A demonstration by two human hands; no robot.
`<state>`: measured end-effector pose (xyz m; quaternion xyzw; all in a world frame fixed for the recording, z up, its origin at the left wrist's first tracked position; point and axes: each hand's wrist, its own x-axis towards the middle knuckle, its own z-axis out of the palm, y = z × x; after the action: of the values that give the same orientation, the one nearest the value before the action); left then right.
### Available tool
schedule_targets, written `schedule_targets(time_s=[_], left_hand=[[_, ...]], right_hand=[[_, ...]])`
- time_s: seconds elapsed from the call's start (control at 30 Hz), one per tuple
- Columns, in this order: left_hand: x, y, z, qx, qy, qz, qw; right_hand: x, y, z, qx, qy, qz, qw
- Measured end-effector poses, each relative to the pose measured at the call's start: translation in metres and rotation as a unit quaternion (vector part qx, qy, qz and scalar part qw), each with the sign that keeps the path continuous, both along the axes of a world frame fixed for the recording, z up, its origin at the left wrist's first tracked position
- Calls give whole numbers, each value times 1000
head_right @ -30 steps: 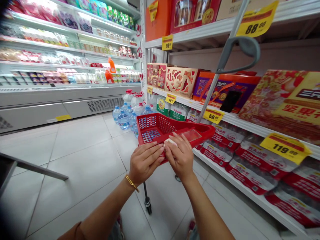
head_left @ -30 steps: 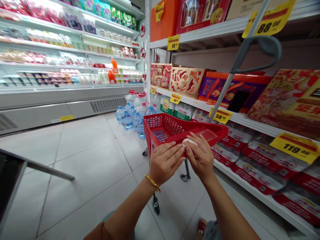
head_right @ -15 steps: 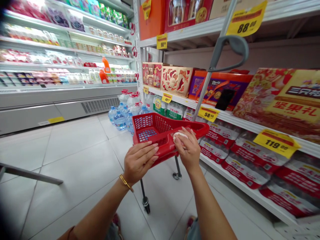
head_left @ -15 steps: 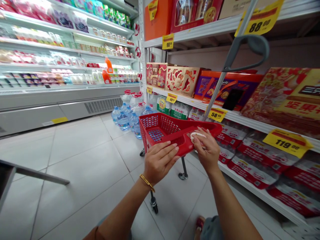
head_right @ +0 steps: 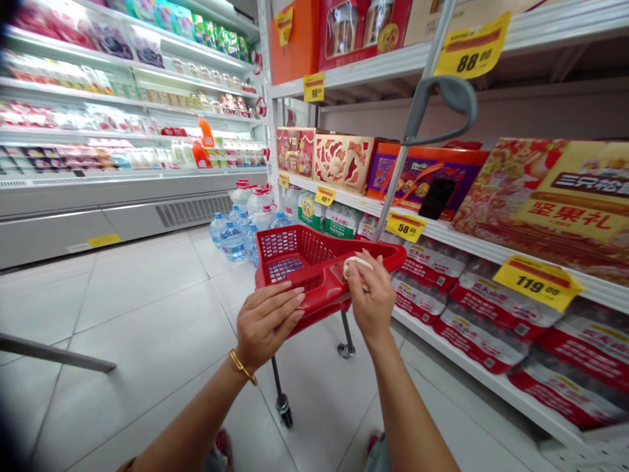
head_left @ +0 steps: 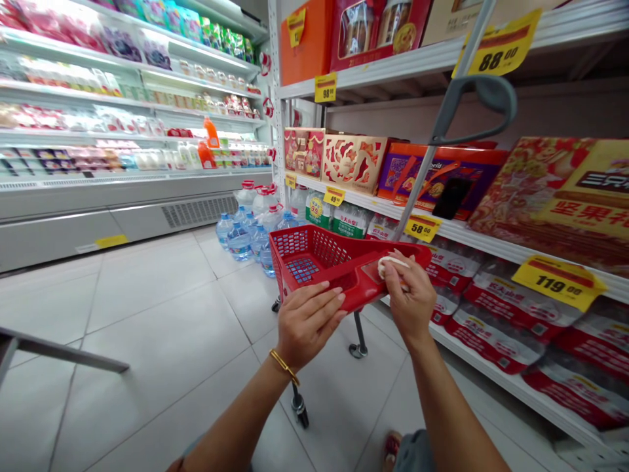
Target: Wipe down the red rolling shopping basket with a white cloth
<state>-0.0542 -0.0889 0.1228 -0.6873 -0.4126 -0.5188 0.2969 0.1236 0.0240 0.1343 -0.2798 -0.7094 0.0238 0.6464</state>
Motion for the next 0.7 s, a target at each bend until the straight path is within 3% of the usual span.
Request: schedule_targets(time_s=[0.13,0.3,0.53,0.7], left_hand=[[-2,0,-2,2,12,9,1000],[-5,-1,-3,7,15,15,1000],[-6,-5,0,-10,21,25,999],[-7,-4,-5,2,19,21,1000]], right_hand=[[-19,-27,3,55,-114,54,990],[-26,-31,1,115,-176,24,977],[-6,2,-2,61,-112,8,992],[-6,6,-8,49,-68,-10,996]])
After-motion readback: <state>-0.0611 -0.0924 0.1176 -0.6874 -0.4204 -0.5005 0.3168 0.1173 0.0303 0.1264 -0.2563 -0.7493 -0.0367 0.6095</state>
